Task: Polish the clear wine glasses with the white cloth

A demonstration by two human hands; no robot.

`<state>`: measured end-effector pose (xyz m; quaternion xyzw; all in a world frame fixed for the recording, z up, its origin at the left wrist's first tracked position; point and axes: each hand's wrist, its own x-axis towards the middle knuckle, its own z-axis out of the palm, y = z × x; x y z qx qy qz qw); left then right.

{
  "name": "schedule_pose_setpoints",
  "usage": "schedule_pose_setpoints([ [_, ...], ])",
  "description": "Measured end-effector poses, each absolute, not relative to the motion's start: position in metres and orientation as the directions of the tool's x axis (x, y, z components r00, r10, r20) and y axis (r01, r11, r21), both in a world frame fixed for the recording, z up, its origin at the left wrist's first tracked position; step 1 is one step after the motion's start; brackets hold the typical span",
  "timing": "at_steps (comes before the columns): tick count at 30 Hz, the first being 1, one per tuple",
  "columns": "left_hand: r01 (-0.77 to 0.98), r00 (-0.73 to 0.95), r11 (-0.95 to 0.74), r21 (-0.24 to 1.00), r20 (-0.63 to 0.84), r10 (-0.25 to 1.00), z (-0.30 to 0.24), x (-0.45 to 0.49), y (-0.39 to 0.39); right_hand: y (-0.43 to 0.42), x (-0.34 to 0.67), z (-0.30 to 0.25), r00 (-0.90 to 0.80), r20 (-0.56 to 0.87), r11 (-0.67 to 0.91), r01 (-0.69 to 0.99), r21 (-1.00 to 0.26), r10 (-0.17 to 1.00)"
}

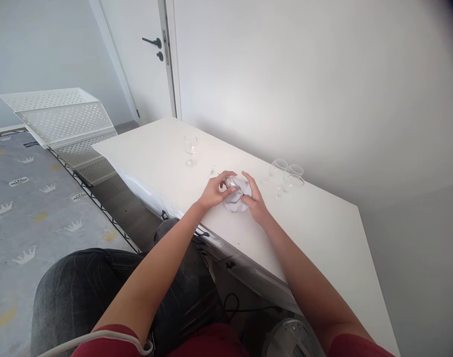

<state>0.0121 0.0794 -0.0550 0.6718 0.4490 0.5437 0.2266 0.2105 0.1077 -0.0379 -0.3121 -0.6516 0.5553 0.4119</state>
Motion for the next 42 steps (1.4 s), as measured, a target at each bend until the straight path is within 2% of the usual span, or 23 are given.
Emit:
schedule_pose_setpoints([
  [5, 0.337, -0.002, -0.493, 0.803, 0.524, 0.852, -0.054, 0.013, 0.079, 0.105, 0.208, -0.031, -0.553, 0.121, 0.088, -0.086, -0.992, 0.824],
  [11, 0.323, -0.069, -0.475, 0.818, 0.521, 0.851, -0.056, 0.012, 0.081, 0.116, 0.215, -0.033, -0.479, 0.11, 0.002, -0.22, -0.975, 0.871],
  [15, 0.305, -0.056, -0.475, 0.826, 0.513, 0.856, -0.057, 0.014, 0.081, 0.116, 0.217, -0.038, -0.358, 0.138, 0.078, -0.177, -0.981, 0.924],
  [18, 0.337, -0.016, -0.479, 0.81, 0.514, 0.858, -0.059, 0.014, 0.081, 0.11, 0.211, -0.038, -0.43, 0.173, 0.151, -0.085, -0.985, 0.886],
  [21, 0.353, -0.053, -0.45, 0.821, 0.497, 0.866, -0.059, 0.014, 0.082, 0.107, 0.205, -0.036, -0.486, 0.193, 0.185, -0.065, -0.981, 0.853],
  [24, 0.296, -0.071, -0.411, 0.862, 0.449, 0.891, -0.059, 0.015, 0.083, 0.109, 0.204, -0.036, -0.392, 0.251, 0.256, -0.04, -0.966, 0.885],
  [28, 0.206, 0.027, -0.419, 0.884, 0.423, 0.906, -0.058, 0.017, 0.083, 0.108, 0.208, -0.034, -0.217, 0.336, 0.345, 0.005, -0.939, 0.917],
  [33, 0.092, 0.089, -0.383, 0.919, 0.375, 0.923, -0.057, 0.019, 0.081, 0.096, 0.204, -0.029, -0.041, 0.472, 0.474, 0.099, -0.875, 0.881],
  [38, 0.012, 0.18, -0.325, 0.946, 0.318, 0.931, -0.054, 0.017, 0.077, 0.094, 0.201, -0.028, 0.036, 0.475, 0.471, 0.083, -0.878, 0.879],
  [40, 0.003, 0.117, -0.32, 0.948, 0.317, 0.941, -0.054, 0.016, 0.078, 0.096, 0.203, -0.026, 0.079, 0.472, 0.467, 0.074, -0.881, 0.878],
  [42, 0.029, -0.033, -0.343, 0.939, 0.344, 0.938, -0.056, 0.014, 0.08, 0.098, 0.207, -0.022, 0.114, 0.485, 0.48, 0.073, -0.875, 0.867],
])
